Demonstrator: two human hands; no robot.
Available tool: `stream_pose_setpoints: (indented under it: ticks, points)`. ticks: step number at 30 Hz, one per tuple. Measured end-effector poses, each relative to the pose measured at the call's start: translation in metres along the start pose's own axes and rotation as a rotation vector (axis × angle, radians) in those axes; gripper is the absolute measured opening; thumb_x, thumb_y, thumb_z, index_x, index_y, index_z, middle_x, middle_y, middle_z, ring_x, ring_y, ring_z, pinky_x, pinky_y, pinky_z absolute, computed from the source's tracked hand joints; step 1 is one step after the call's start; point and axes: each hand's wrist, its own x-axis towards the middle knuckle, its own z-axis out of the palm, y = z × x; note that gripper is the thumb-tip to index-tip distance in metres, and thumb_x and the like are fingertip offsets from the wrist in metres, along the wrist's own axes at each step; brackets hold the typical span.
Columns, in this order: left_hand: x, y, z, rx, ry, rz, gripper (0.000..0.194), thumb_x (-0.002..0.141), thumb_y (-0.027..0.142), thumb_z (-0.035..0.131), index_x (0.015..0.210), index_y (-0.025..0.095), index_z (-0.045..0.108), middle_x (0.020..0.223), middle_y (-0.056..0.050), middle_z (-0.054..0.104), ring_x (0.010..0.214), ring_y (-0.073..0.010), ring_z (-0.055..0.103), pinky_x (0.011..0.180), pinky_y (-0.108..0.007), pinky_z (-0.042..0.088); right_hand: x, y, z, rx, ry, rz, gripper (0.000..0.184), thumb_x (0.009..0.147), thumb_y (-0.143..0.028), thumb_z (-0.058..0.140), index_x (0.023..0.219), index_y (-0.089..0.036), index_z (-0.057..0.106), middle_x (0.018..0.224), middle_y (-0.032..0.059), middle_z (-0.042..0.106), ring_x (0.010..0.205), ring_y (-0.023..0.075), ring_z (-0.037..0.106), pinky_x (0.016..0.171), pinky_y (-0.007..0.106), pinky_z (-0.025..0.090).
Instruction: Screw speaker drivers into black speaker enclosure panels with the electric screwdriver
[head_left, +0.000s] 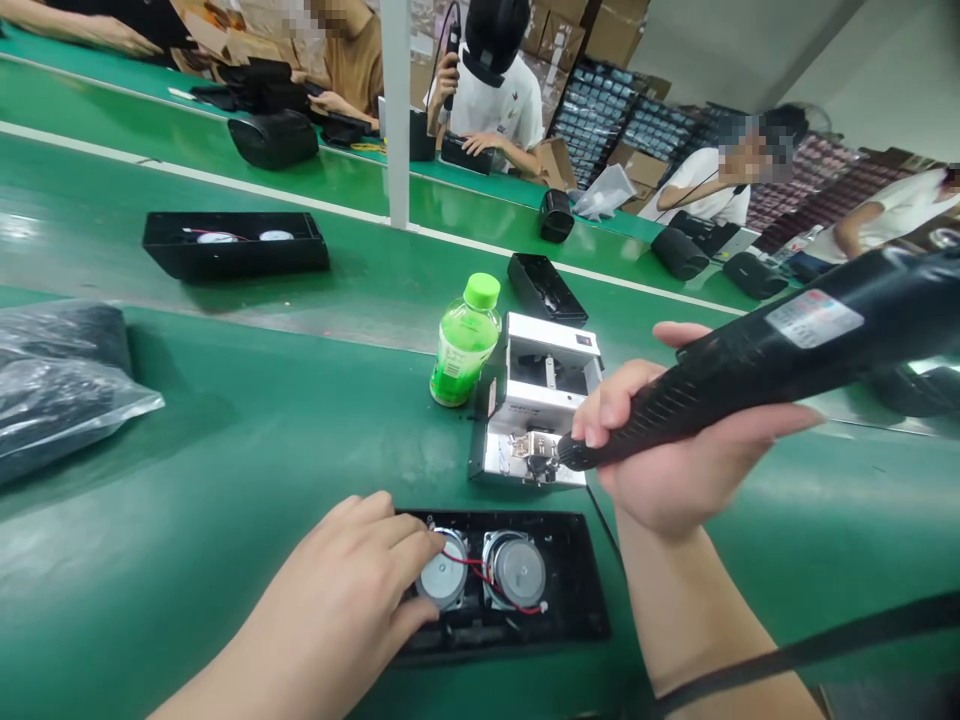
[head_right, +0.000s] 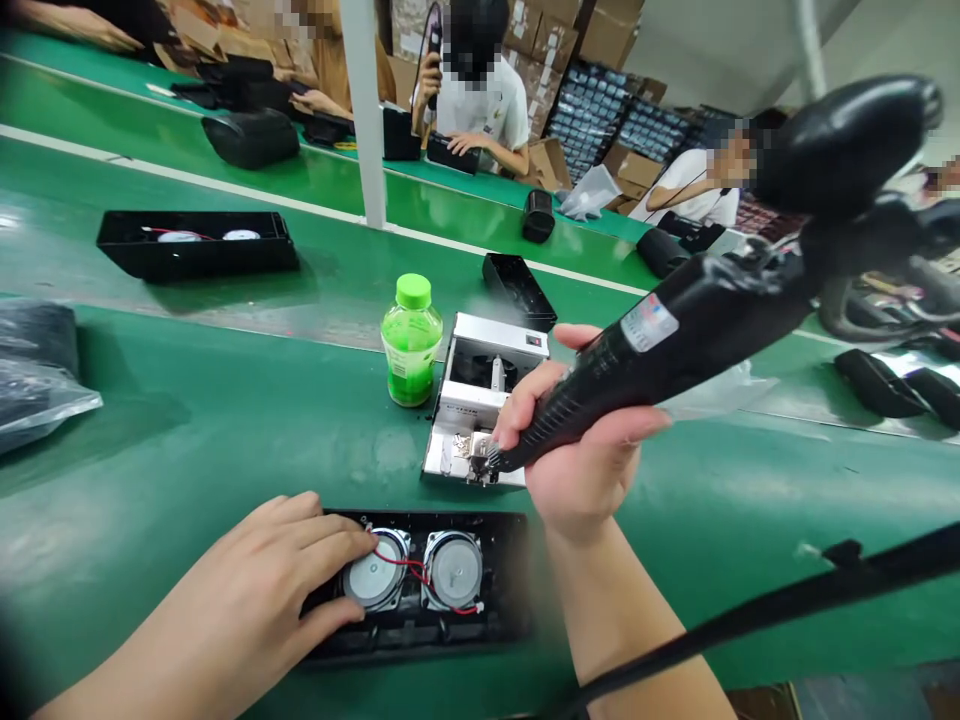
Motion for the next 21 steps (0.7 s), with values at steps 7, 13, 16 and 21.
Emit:
stream_pose_setpoints:
  ticks: [7, 13, 16, 21]
  points:
    - [-0.002, -0.001, -0.005, -0.014, 0.028, 0.033, 0.046, 0.072, 0.029, 0.100, 0.112, 0.024, 0.077, 0.103, 0.000, 0.081, 0.089, -0.0279, 0.068, 0.081, -0.044, 0.046, -0.001, -0.002, -0.002, -0.008, 0.035, 0.002, 0.074, 0.090, -0.093, 0.044, 0.117, -0.026, 0.059, 0.054, -0.0078, 0.055, 0.036, 0.0166, 0.046, 0.033, 0.030, 0.041]
    - [0.005, 0.013, -0.005, -0.069, 0.213, 0.061, 0.033, 0.097, 0.025, 0.078, 0.128, 0.022, 0.068, 0.105, -0.001, 0.076, 0.088, -0.0237, 0.061, 0.081, -0.042, 0.043, -0.013, -0.016, -0.006, 0.057, 0.020, 0.089, 0.070, 0.092, -0.091, 0.043, 0.119, -0.027, 0.058, 0.055, -0.0077, 0.058, 0.036, 0.0173, 0.048, 0.033, 0.031, 0.042]
    - [0.015, 0.029, 0.002, -0.103, 0.246, 0.088, 0.039, 0.097, 0.023, 0.077, 0.134, 0.019, 0.066, 0.113, -0.004, 0.075, 0.092, -0.0247, 0.060, 0.082, -0.042, 0.044, -0.023, -0.035, -0.005, 0.139, 0.049, 0.117, 0.067, 0.093, -0.087, 0.048, 0.117, -0.026, 0.060, 0.055, -0.0075, 0.058, 0.035, 0.0158, 0.047, 0.034, 0.030, 0.042]
    - [0.024, 0.052, 0.015, -0.309, 0.206, 0.071, 0.021, 0.095, 0.023, 0.081, 0.114, 0.026, 0.074, 0.099, 0.002, 0.076, 0.086, -0.0219, 0.061, 0.077, -0.039, 0.041, -0.041, -0.066, -0.004, 0.262, 0.064, 0.215, 0.052, 0.099, -0.075, 0.056, 0.116, -0.027, 0.066, 0.057, -0.0064, 0.060, 0.039, 0.0140, 0.052, 0.041, 0.028, 0.046]
